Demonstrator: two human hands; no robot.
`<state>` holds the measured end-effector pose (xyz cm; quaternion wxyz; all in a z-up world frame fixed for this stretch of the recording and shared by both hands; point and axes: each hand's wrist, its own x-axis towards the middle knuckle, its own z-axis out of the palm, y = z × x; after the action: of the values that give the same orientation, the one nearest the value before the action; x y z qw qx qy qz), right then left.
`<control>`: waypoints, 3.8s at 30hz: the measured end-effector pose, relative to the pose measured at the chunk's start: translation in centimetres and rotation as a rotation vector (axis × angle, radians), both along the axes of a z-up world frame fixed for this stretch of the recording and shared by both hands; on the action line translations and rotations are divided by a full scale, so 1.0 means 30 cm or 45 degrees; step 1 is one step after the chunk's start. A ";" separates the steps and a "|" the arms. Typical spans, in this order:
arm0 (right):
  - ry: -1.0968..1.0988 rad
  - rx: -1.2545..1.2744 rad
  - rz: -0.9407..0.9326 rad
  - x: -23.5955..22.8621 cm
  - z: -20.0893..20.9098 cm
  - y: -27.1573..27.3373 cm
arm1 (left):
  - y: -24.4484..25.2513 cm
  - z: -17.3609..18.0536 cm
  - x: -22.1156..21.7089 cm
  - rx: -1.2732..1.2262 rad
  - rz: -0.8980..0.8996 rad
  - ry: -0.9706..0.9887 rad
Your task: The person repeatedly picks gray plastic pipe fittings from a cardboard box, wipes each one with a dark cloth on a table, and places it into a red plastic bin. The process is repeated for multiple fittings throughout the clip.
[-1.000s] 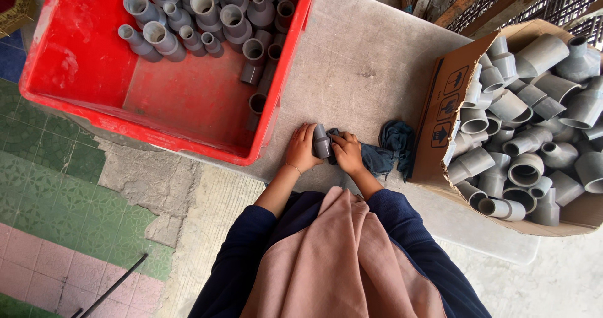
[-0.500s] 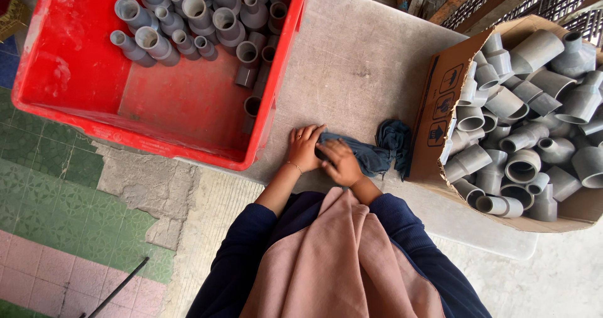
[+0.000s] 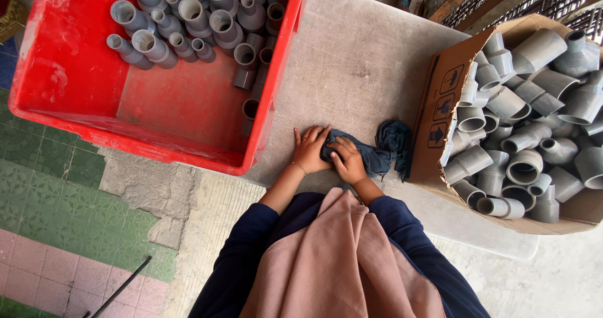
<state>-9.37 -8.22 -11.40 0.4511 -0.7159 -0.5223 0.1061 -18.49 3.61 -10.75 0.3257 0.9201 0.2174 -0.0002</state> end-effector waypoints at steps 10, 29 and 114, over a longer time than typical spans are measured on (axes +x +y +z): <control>0.193 -0.016 0.050 -0.017 -0.021 -0.014 | -0.006 -0.021 0.013 -0.115 0.015 -0.297; 0.074 -0.385 0.274 -0.032 0.016 0.082 | 0.023 -0.056 -0.055 -0.174 0.162 -0.494; 0.075 -0.245 -0.086 0.009 -0.044 -0.047 | 0.042 -0.036 0.007 -0.132 -0.085 -0.133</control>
<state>-9.11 -9.63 -12.72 0.3988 -0.7695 -0.4719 0.1614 -18.27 4.87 -11.82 0.3834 0.9076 0.1692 0.0256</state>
